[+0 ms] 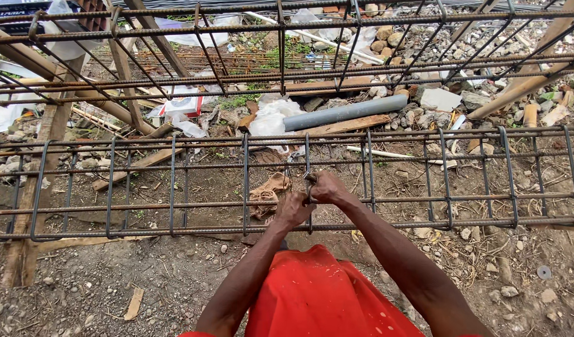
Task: The person ties a rebar mesh grid using a wire twister tool. They repeatedly wrap wire around intersections of the steel bars and twist it to secure the structure.
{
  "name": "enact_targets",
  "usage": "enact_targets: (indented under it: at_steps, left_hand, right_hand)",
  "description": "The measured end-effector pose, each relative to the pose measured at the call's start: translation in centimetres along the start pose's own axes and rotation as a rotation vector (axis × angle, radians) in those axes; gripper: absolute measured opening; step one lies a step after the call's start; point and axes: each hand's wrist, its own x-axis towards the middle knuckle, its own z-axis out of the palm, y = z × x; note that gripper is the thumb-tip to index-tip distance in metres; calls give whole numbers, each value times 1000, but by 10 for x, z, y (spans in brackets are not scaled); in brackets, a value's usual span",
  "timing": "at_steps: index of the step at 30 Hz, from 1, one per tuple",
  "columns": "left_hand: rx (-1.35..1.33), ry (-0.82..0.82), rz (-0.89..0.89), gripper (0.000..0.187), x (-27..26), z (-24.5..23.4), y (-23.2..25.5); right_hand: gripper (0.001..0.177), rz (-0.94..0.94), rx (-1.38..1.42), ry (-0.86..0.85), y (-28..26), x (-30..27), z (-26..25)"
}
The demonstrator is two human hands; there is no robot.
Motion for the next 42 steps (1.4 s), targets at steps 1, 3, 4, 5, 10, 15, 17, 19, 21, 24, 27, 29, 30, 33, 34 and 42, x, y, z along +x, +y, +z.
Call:
enact_targets:
  at_steps: [1,3,4,5,10,15,17,19,21,24,27,29,30,33,34,42]
  left_hand:
    - [-1,0,0,46,4,12,-8]
    - [109,132,72,36,12,36,-24]
    - [112,130,75,36,17,44,-34]
    - [87,278,213,26,21,53,-44]
    - [141,526,414,9,20,56,-47]
    - [24,444,523,10,27,52,-56]
    - [-44,407,551,10,45,61,-72]
    - [-112,365,579,11,50,61,-77]
    - [-264,271,510,20,47,48,-73]
    - [-2,277,583,7,63,69,-94]
    - [72,371,572,17,0,32,-51]
    - [122,396,576,17,0,36,-45]
    - [172,421,579,17,-2,39,-43]
    - [179,437,560,7,-24,29,-27]
    - [180,437,561,7,-21,29,-28]
    - [-140,162,452,13,65,54,-94]
  right_hand:
    - [34,0,0,-1,-3,-4,-3]
    - [27,58,-211,68,-9,-12,-9]
    - [27,59,-208,71,-12,-20,-14]
    - [34,46,-247,33,-15,-29,-18]
    - [29,83,-280,-69,-8,-64,-16]
    - [24,11,89,-95,-25,-125,3]
    - [21,21,268,-102,17,-89,39]
    - [18,34,449,-107,25,-79,48]
    - [24,116,618,-152,-6,-89,30]
    - [14,163,698,-124,-45,-113,0]
    - [29,139,640,-156,-44,-129,-20]
    - [33,107,649,-61,-24,-118,-25]
    - [40,74,658,33,-14,-114,-26]
    - [35,120,866,354,6,-99,-33]
    - [35,120,867,356,3,-101,-52]
    - [25,147,1538,470,16,-121,-201]
